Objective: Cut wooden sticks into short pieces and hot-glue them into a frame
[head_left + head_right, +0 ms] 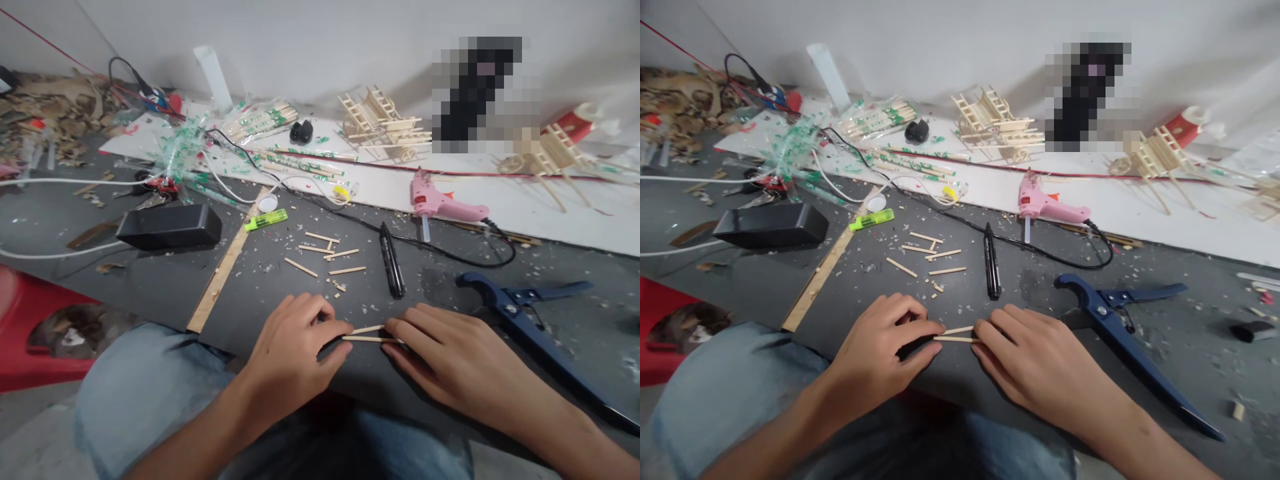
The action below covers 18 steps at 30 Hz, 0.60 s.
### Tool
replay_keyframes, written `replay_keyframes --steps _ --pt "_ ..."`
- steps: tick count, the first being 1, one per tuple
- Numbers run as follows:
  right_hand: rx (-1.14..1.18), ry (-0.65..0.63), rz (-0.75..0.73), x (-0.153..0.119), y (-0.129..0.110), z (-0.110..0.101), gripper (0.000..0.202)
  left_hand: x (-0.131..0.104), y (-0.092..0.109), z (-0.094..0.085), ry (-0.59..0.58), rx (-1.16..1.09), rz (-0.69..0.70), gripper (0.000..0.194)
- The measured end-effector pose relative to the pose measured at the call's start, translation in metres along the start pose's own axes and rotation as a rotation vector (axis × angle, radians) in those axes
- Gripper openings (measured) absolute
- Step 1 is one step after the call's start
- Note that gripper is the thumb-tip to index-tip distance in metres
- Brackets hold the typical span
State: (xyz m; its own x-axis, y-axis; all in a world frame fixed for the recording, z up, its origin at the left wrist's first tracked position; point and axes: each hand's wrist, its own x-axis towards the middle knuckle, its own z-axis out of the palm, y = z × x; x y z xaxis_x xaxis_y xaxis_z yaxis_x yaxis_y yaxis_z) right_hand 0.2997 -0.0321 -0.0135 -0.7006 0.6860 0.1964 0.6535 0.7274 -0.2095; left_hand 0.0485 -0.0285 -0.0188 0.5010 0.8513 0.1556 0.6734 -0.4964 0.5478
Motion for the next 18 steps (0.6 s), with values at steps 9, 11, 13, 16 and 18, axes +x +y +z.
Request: replay_keyframes --steps 9,11,13,16,18 --pt "0.138 -0.022 0.027 0.0024 0.0044 0.0040 0.018 -0.0002 -0.0016 -0.0040 -0.008 -0.021 -0.006 0.016" --pt "0.163 -0.020 0.034 0.0032 0.0038 0.0054 0.019 -0.0002 -0.0019 -0.0044 -0.010 -0.026 0.004 0.016" --pt "0.179 -0.010 0.036 0.0042 0.0029 0.0065 0.019 -0.0002 -0.0021 -0.0044 -0.012 -0.033 0.008 0.017" --pt "0.192 0.004 0.025 0.0053 0.0020 0.0076 0.020 -0.0002 -0.0027 -0.0046 -0.020 -0.055 -0.015 0.017" --pt "0.195 0.009 0.019 0.0055 0.0019 0.0081 0.019 -0.0003 -0.0035 -0.0049 -0.029 -0.072 -0.042 0.018"
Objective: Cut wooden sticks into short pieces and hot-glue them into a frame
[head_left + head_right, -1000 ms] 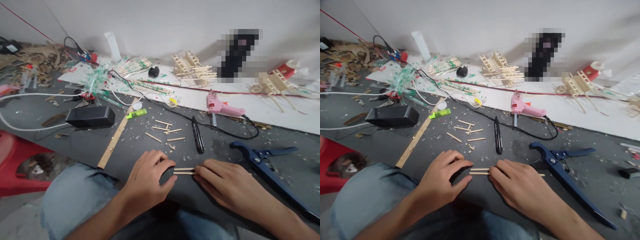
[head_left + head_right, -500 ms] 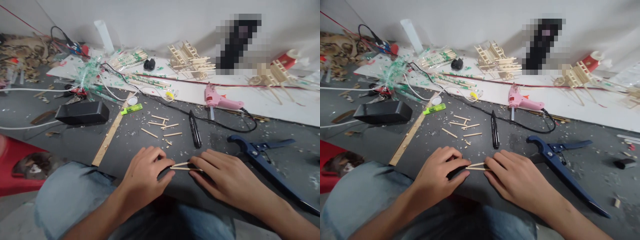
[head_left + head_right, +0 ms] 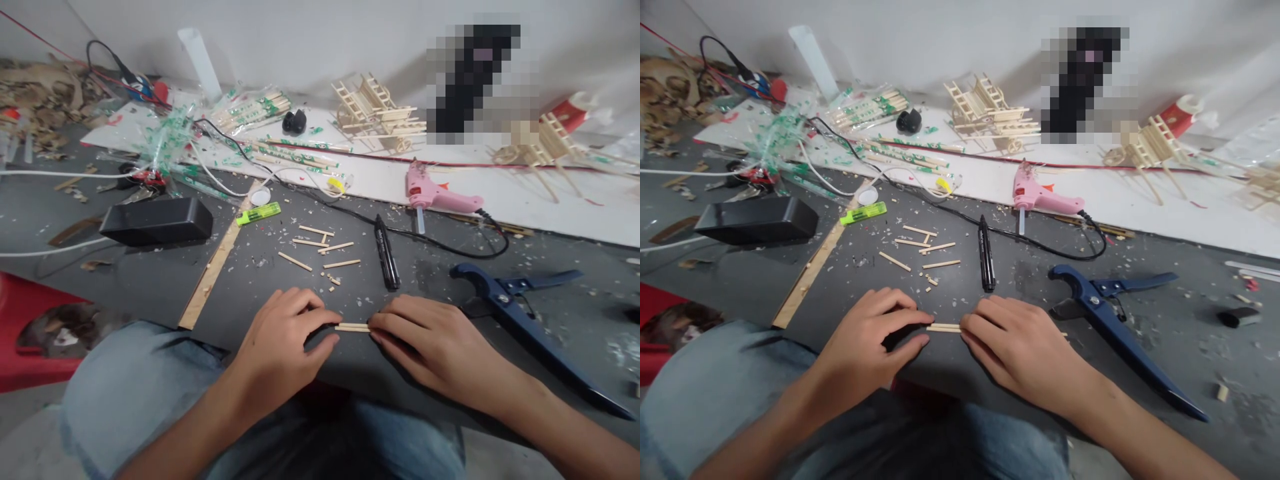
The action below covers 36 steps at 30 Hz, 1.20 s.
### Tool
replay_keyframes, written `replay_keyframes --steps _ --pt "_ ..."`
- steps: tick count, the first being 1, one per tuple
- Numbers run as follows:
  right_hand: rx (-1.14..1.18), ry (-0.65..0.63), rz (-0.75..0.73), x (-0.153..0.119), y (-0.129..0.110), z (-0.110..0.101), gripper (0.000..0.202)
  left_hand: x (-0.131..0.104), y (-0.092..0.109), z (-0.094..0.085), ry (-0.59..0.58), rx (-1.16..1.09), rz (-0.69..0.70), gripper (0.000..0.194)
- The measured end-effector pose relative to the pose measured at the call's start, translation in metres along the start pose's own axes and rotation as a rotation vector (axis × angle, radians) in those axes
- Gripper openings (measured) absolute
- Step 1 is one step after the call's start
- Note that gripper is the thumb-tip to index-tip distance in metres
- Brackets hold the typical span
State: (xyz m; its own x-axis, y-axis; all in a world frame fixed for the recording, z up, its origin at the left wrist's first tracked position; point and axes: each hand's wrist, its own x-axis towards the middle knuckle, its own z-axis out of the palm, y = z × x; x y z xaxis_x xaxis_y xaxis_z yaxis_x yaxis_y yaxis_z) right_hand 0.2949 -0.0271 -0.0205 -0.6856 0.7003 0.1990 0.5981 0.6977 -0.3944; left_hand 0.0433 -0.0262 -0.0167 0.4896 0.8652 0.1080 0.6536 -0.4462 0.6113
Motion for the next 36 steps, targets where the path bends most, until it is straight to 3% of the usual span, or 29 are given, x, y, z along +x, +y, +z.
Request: replay_keyframes --steps 14,36 --pt "0.019 0.012 -0.001 -0.0011 0.0005 0.0017 0.017 0.0059 -0.0046 -0.0086 -0.096 -0.005 -0.041 0.015" --pt "0.044 -0.008 0.012 0.0020 -0.0008 -0.0006 0.020 0.0061 -0.0028 -0.0096 -0.071 0.001 -0.047 0.012"
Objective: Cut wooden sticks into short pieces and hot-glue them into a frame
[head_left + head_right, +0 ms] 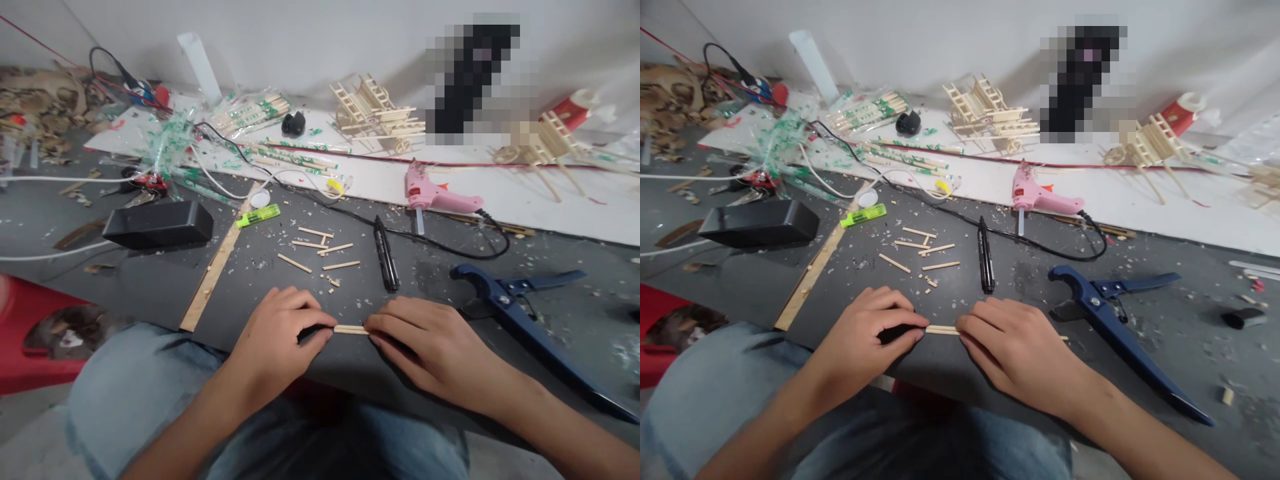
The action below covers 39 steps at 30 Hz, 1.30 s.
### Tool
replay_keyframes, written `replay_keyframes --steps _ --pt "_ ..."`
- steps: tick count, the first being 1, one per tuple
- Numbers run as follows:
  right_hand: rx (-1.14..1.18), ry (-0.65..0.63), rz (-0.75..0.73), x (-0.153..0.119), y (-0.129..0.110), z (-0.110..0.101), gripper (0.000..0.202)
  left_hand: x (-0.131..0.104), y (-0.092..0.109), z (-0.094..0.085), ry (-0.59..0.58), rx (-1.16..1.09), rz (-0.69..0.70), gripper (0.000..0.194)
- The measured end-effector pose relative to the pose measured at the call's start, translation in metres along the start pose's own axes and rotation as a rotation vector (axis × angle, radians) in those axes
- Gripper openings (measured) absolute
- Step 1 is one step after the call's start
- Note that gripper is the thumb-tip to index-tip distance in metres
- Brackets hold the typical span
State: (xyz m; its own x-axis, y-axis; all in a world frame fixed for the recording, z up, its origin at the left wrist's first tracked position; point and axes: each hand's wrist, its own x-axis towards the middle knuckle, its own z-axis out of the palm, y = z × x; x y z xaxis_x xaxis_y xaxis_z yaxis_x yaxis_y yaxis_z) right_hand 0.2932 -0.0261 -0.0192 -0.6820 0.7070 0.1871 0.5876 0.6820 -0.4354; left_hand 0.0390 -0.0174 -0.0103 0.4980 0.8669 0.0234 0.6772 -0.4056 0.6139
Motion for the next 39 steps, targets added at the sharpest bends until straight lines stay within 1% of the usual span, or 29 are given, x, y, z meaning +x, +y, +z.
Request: replay_keyframes --steps 3,5,7,11,15,19,22,24,25,27,29,31,33,34,36,38,39 --pt "0.024 -0.005 0.010 0.000 0.000 0.001 0.019 0.001 0.003 0.001 0.008 0.022 -0.013 0.006" --pt "0.037 -0.011 0.018 0.001 -0.001 0.001 0.020 0.002 0.006 0.003 0.023 0.042 0.002 0.010" --pt "0.050 -0.013 0.021 0.001 -0.002 0.001 0.021 0.005 0.009 0.007 0.043 0.059 0.047 0.012" --pt "0.065 -0.004 0.026 0.003 -0.004 -0.001 0.023 0.011 0.014 0.014 0.051 0.100 0.146 0.010" --pt "0.051 0.002 0.026 0.003 -0.004 0.000 0.023 0.016 0.018 0.014 0.026 0.152 0.182 0.016" --pt "0.024 0.013 0.032 0.005 -0.005 0.003 0.025 0.020 0.023 0.009 -0.031 0.263 0.241 0.016" --pt "-0.015 0.022 0.032 0.003 -0.008 -0.001 0.024 0.021 0.026 0.007 -0.051 0.334 0.291 0.016" --pt "-0.032 0.024 0.042 -0.005 -0.007 -0.008 0.019 0.021 0.026 0.007 -0.049 0.358 0.311 0.018" --pt "-0.042 0.049 0.060 -0.012 -0.006 -0.012 0.018 0.021 0.026 0.007 -0.047 0.362 0.319 0.019" --pt "-0.080 0.148 0.132 -0.032 0.000 -0.022 0.021 0.020 0.026 0.007 -0.047 0.358 0.329 0.021" --pt "-0.137 0.239 0.202 -0.056 0.008 -0.032 0.018 0.020 0.025 0.007 -0.047 0.352 0.336 0.021" --pt "-0.174 0.255 0.222 -0.076 0.016 -0.039 0.015 0.020 0.025 0.007 -0.046 0.359 0.341 0.020" --pt "-0.189 0.240 0.221 -0.083 0.023 -0.046 0.015 0.020 0.024 0.007 -0.039 0.369 0.352 0.019" --pt "-0.203 0.234 0.213 -0.079 0.027 -0.049 0.015 0.020 0.024 0.007 -0.035 0.373 0.358 0.020" --pt "-0.286 0.210 0.162 -0.058 0.033 -0.055 0.016 0.020 0.024 0.008 -0.026 0.376 0.369 0.020" --pt "-0.463 0.147 0.053 -0.023 0.040 -0.060 0.018 0.019 0.023 0.008 -0.014 0.375 0.378 0.020" --pt "-0.503 0.137 0.022 -0.002 0.044 -0.062 0.020 0.019 0.022 0.009 -0.007 0.374 0.381 0.020"
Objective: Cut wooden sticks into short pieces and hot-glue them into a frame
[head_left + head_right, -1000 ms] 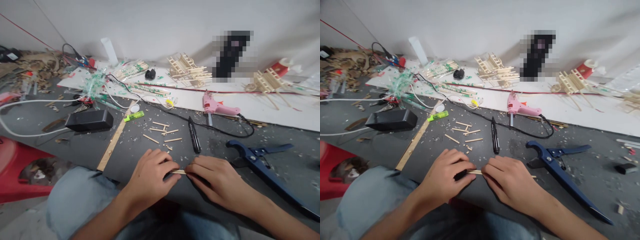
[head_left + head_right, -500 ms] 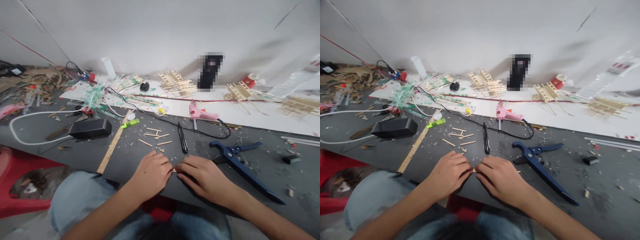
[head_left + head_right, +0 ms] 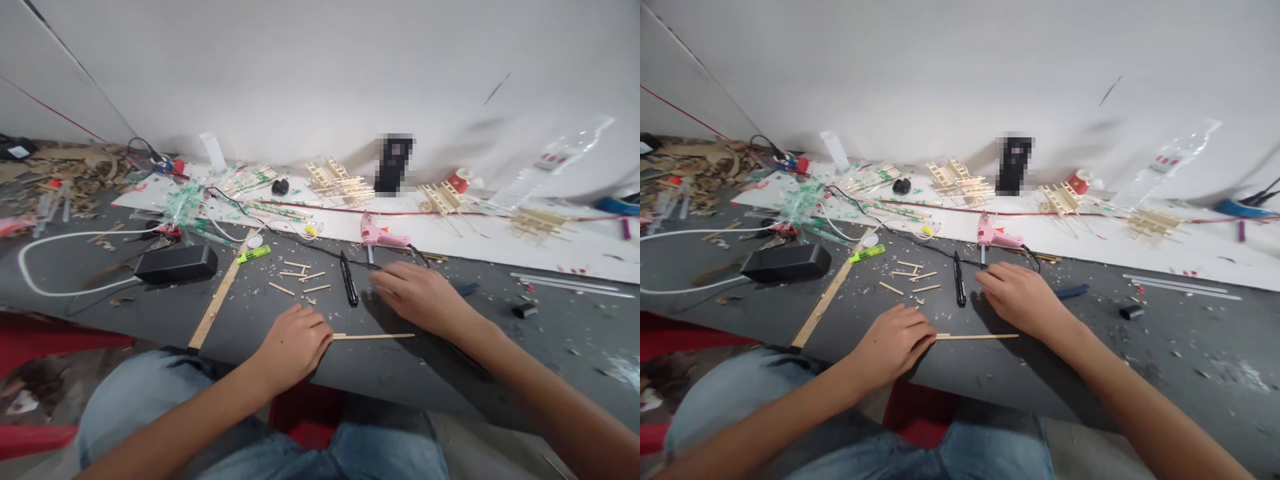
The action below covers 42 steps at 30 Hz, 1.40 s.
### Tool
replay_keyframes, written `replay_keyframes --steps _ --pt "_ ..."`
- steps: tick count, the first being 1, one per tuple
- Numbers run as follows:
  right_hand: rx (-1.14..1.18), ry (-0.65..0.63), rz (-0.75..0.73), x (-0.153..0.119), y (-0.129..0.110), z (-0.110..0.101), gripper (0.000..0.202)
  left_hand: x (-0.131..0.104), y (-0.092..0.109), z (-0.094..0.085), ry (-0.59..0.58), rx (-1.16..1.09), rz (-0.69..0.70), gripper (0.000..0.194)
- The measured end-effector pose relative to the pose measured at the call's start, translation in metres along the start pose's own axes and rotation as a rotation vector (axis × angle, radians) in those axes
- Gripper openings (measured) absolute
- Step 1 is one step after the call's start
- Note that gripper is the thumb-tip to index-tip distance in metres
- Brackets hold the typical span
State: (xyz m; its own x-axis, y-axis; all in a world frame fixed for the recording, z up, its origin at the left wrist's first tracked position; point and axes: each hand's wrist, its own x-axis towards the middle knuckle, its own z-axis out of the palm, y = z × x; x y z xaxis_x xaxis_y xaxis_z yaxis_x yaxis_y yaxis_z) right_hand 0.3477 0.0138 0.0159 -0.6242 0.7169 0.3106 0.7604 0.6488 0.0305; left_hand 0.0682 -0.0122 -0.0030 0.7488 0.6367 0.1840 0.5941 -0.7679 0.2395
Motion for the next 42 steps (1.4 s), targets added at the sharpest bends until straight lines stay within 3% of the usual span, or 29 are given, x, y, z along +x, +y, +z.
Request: replay_keyframes --steps 3,5,7,9,11,13,15,18,23,30,42 --pt "-0.009 -0.047 -0.131 0.053 0.012 0.010 0.030 -0.001 -0.001 0.002 0.017 -0.001 -0.001 0.021" --pt "0.018 -0.073 -0.207 0.073 0.020 0.014 0.028 -0.002 -0.002 0.003 0.020 -0.008 -0.002 0.022" --pt "0.050 -0.075 -0.249 0.075 0.024 0.014 0.043 -0.003 -0.003 0.004 0.016 -0.020 -0.001 0.022" --pt "0.066 -0.032 -0.236 0.061 0.019 0.009 0.034 -0.003 -0.003 0.005 0.014 -0.031 -0.002 0.022" --pt "0.097 0.081 -0.115 0.038 0.002 0.005 0.014 -0.003 -0.004 0.006 0.012 -0.050 -0.001 0.023" --pt "0.294 0.336 0.280 0.012 -0.027 0.003 0.001 -0.003 -0.004 0.007 0.022 -0.083 -0.001 0.023" --pt "0.510 0.350 0.525 -0.008 -0.059 0.007 0.004 -0.002 -0.004 0.009 0.042 -0.114 -0.013 0.021" --pt "0.703 0.279 0.702 -0.025 -0.095 0.020 0.005 -0.001 -0.003 0.011 0.066 -0.149 -0.040 0.017" --pt "0.649 0.242 0.829 -0.027 -0.107 0.033 0.012 -0.004 -0.001 0.014 0.057 -0.191 -0.061 0.016" --pt "0.600 0.154 1.080 -0.011 -0.114 0.022 0.021 -0.005 0.000 0.014 0.066 -0.282 -0.065 0.018" --pt "0.588 0.103 1.058 -0.009 -0.111 0.021 0.019 -0.006 0.001 0.015 0.071 -0.268 -0.071 0.018"
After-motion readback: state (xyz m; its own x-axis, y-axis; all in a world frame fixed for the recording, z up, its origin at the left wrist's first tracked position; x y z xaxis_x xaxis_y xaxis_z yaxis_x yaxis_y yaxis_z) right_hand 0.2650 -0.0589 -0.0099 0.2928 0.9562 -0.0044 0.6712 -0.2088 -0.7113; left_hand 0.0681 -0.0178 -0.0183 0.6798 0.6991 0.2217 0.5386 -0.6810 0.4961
